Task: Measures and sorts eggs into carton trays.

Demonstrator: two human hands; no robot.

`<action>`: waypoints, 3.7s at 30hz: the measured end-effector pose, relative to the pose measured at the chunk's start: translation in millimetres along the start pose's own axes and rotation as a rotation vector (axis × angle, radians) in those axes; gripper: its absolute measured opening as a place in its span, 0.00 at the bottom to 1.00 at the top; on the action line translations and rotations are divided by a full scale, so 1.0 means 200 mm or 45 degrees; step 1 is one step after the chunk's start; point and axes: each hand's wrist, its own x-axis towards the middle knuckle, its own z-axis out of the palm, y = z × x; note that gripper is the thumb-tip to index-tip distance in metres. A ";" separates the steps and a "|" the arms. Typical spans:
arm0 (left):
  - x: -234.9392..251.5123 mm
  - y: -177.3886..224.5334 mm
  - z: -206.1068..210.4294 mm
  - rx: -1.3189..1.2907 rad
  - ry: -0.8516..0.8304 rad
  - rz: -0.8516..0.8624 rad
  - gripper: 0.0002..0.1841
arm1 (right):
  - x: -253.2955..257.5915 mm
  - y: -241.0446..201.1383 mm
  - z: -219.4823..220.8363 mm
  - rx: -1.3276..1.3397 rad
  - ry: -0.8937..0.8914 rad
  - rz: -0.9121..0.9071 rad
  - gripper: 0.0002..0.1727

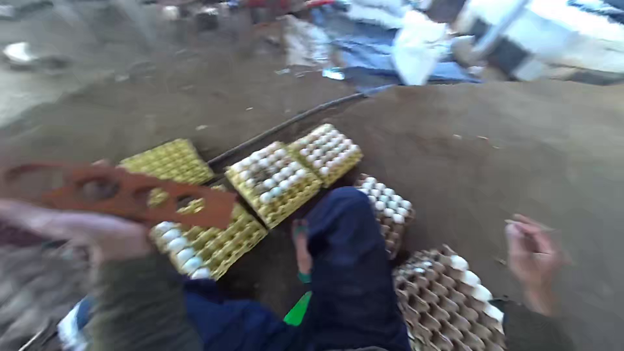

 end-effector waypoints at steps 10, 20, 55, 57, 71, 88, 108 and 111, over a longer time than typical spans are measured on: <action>0.08 0.37 -0.24 -0.257 0.432 0.226 0.48 | 0.20 -1.69 1.23 0.209 -1.136 -0.951 0.14; 0.07 0.66 -0.54 -0.137 0.943 0.588 0.44 | -0.85 -2.07 2.51 0.125 -2.218 -0.747 0.27; -0.11 0.92 -0.91 -0.091 0.969 0.787 0.44 | -1.14 -2.19 2.77 0.845 -1.998 0.792 0.23; -0.12 0.92 -0.91 -0.113 0.936 0.818 0.45 | -1.13 -2.23 2.80 0.779 -1.959 0.833 0.21; -0.12 0.93 -0.89 -0.179 0.914 0.796 0.47 | -1.23 -2.42 2.87 -0.402 -1.802 -0.385 0.41; -0.13 0.50 -0.39 0.233 0.503 -0.396 0.36 | -0.12 -2.64 1.87 1.730 -1.930 0.053 0.45; -0.17 0.12 -0.02 -0.161 0.085 -0.612 0.21 | 0.22 -2.61 1.40 0.339 -1.381 -1.157 0.32; -0.16 0.09 -0.03 -0.158 0.088 -0.603 0.22 | 0.23 -2.60 1.41 0.312 -1.392 -1.163 0.34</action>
